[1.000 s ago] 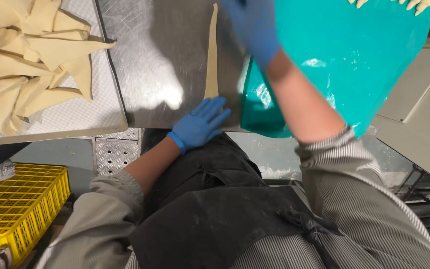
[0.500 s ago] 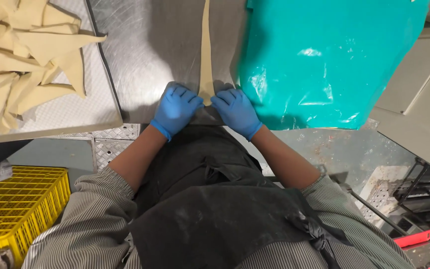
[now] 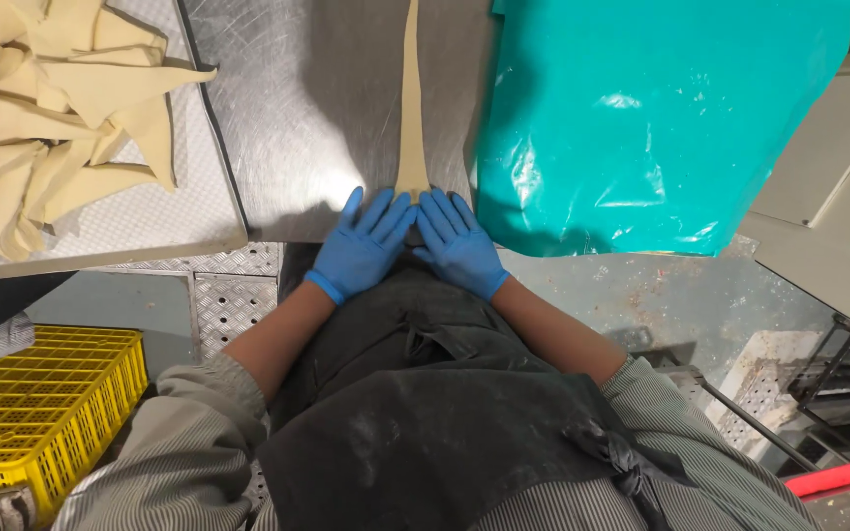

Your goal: Rolling triangular pieces of dough into croissant shapes on a metal workbench.

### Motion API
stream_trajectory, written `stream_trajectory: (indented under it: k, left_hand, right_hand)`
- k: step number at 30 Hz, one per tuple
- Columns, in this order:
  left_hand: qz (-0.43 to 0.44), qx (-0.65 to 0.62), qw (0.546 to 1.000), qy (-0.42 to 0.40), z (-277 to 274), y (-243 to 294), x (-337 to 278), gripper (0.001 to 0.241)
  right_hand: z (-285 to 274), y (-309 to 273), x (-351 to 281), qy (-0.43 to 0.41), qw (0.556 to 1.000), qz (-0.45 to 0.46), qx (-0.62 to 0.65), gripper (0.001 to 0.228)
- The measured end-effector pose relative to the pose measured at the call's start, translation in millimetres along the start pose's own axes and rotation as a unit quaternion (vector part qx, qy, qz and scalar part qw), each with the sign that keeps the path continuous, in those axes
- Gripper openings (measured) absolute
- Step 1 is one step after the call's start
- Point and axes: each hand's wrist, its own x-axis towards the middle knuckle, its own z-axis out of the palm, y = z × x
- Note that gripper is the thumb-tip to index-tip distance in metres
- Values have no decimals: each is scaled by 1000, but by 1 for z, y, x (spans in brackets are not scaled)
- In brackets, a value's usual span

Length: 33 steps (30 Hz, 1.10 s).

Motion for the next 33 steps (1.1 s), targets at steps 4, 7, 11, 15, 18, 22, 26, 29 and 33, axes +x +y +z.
stream_trajectory:
  k: [4, 7, 11, 15, 18, 22, 26, 29, 33]
  left_hand:
    - [29, 146, 988, -37, 12, 3, 5, 67]
    - [-13, 148, 987, -60, 5, 5, 16, 69]
    - [-12, 162, 983, -88, 3, 2, 13, 58]
    - [20, 133, 988, -76, 15, -5, 8, 60]
    - [7, 146, 987, -65, 0, -4, 35, 59]
    - [23, 127, 992, -9, -8, -1, 36, 58]
    - [30, 91, 995, -18, 9, -4, 17, 59]
    - [3, 126, 991, -48, 7, -5, 32, 59]
    - [-8, 82, 997, 10, -7, -13, 56, 55]
  right_hand:
    - [1, 0, 10, -33, 998, 38, -21, 69]
    - [-6, 0, 21, -31, 997, 64, -28, 69]
    - [3, 5, 10, -21, 997, 69, 23, 69]
    - [5, 3, 16, -51, 998, 45, 11, 69]
    - [-12, 7, 41, -32, 995, 88, 47, 69]
    - [-23, 11, 43, -17, 993, 98, 55, 67]
    - [-18, 12, 32, -36, 996, 59, 64, 68]
    - [-19, 17, 48, -28, 995, 76, 57, 67]
    - [-29, 23, 74, -22, 993, 103, 48, 65]
